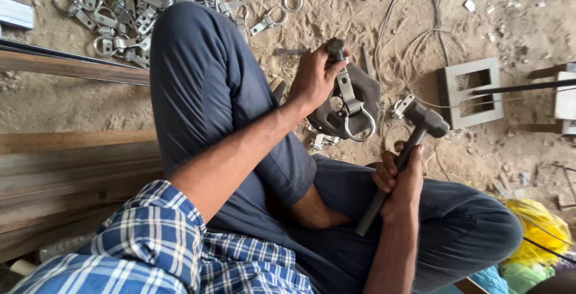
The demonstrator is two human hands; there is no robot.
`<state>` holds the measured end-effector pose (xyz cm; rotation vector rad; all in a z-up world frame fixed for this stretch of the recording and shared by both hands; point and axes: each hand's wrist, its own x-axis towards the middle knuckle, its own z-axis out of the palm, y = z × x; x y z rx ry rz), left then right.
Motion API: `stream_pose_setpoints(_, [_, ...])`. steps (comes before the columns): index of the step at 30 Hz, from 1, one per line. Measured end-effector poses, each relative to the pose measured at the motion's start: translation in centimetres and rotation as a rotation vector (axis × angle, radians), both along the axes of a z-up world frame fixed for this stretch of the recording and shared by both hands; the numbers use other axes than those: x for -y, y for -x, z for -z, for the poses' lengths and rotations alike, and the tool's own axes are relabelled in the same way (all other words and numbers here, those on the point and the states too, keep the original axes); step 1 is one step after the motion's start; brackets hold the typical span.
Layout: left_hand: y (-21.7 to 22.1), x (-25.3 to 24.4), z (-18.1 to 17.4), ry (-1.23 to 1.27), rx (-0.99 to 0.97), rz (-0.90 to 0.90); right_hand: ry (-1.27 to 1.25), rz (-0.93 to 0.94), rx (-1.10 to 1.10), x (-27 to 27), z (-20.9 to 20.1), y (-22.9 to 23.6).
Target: The person sits on the ground and uses a hammer to strike a metal part held in their left hand. They repeatedly hit the part, occasionally adjusting its position, while surrounded by a pile of similar metal hardware.
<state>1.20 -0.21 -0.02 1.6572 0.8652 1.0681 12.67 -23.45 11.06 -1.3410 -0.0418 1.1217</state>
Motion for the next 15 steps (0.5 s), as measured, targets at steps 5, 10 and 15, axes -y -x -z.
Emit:
stream_pose_setpoints(5, [-0.51,0.00,1.13,-0.007,-0.035,0.066,0.001,-0.034,-0.071,-0.13,0.31,0.00])
stream_pose_setpoints(10, [-0.51,-0.13,1.28,0.032,-0.168,0.080,0.005,-0.058,-0.010,-0.16,0.37,0.11])
stream_pose_setpoints(15, [-0.39,-0.17,0.95,0.003,-0.266,0.096,0.017,-0.062,-0.018,-0.33,0.31,0.15])
